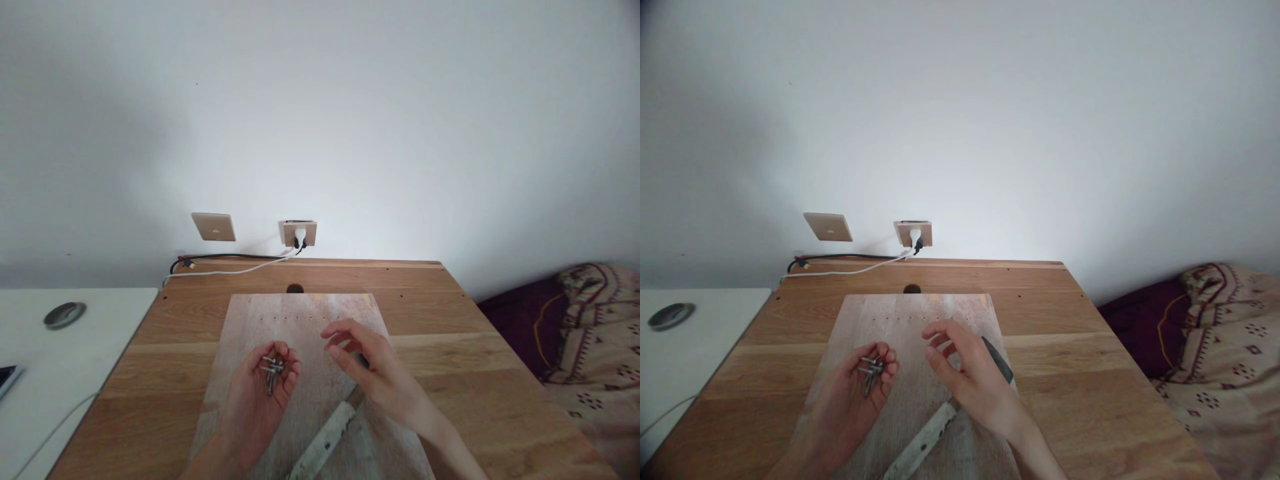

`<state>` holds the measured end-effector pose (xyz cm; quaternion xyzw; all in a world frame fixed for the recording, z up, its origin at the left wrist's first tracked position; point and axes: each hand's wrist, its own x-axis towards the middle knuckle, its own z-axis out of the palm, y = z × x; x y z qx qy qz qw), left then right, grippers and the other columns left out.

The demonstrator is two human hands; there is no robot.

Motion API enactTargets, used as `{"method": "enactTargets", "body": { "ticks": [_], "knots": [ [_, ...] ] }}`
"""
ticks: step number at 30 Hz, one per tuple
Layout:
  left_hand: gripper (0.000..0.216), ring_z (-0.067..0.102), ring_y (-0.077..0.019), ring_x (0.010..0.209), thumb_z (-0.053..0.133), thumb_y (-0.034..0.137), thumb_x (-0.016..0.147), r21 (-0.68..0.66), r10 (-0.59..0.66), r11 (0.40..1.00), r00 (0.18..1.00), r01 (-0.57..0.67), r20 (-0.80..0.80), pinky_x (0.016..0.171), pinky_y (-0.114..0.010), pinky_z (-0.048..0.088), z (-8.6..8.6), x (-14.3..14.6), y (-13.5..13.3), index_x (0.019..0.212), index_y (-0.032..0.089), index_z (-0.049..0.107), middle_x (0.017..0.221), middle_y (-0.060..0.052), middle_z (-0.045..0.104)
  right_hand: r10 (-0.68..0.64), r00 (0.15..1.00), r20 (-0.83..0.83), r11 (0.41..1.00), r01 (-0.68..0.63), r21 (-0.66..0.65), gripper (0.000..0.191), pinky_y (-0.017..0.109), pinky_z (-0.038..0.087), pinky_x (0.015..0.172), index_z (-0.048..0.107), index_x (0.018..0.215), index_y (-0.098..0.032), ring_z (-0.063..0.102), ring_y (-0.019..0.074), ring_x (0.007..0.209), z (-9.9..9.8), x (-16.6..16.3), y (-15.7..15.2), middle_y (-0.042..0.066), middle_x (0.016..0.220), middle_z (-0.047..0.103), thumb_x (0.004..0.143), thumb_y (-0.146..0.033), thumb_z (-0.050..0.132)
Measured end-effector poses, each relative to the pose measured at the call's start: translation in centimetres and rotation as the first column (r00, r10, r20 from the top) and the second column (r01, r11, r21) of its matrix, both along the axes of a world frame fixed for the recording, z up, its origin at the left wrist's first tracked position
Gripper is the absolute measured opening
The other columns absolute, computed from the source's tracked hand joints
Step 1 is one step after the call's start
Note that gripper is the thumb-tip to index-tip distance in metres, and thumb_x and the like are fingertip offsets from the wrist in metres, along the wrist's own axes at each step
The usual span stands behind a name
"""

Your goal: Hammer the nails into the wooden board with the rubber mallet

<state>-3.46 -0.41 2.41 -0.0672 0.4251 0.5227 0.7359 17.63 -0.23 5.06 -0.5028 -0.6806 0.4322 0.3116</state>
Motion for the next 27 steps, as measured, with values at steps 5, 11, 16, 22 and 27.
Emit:
{"method": "enactTargets", "body": {
  "ticks": [5,11,16,22,27],
  "knots": [
    [0.030,0.061,-0.0100,0.059,0.047,0.014,0.097,0.051,-0.090,0.994,0.995,0.092,-0.036,0.055,-0.018,0.052,-1.1,0.3,-0.7,0.072,0.014,0.063,0.071,-0.003,0.062,-0.004,1.000,0.014,0.999,0.005,-0.032,0.022,0.034,0.051,0.085,0.065,0.119,-0.028,0.067,0.0182,0.094,-0.8,0.1,-0.2,0.003,0.113,0.072,0.102,-0.038,0.058],
    [0.031,0.032,-0.0093,0.050,0.059,0.034,0.088,0.193,-0.418,0.628,0.536,0.754,-0.734,0.046,-0.021,0.021,-3.3,-0.9,-1.0,0.062,0.021,0.047,0.056,0.006,0.041,-0.011,1.000,0.016,0.999,0.012,-0.046,0.022,0.035,0.051,0.087,0.065,0.118,-0.027,0.066,0.0194,0.097,-1.7,0.5,-0.4,0.004,0.113,0.072,0.102,-0.041,0.057],
    [0.016,0.044,-0.0144,0.062,0.053,0.008,0.076,-0.057,-0.067,0.250,-0.042,0.967,-0.997,0.059,-0.027,0.028,-3.6,-1.0,-0.6,0.067,0.022,0.053,0.068,0.002,0.052,-0.051,0.999,0.000,0.996,0.050,-0.076,0.025,0.034,0.051,0.081,0.065,0.118,-0.026,0.064,0.0190,0.091,-2.5,1.2,-0.8,0.004,0.108,0.073,0.101,-0.043,0.058],
    [0.020,0.054,-0.0205,0.074,0.051,0.007,0.080,-0.020,0.017,0.229,-0.024,0.973,-1.000,0.073,-0.032,0.041,-4.2,-0.1,0.9,0.081,0.022,0.064,0.082,-0.002,0.058,-0.075,0.997,0.023,0.993,0.077,-0.089,0.027,0.033,0.051,0.077,0.065,0.117,-0.026,0.064,0.0198,0.090,-2.5,1.8,-1.5,0.005,0.106,0.073,0.100,-0.045,0.057],
    [0.021,0.056,-0.0217,0.075,0.049,0.009,0.085,0.000,0.027,0.208,-0.006,0.978,-1.000,0.076,-0.034,0.043,-3.9,0.3,1.7,0.078,0.022,0.064,0.082,-0.003,0.058,-0.101,0.994,0.045,0.988,0.105,-0.114,0.030,0.033,0.050,0.075,0.065,0.118,-0.025,0.063,0.0204,0.089,-2.5,2.7,-2.2,0.005,0.106,0.072,0.099,-0.047,0.056]
  ]
}}
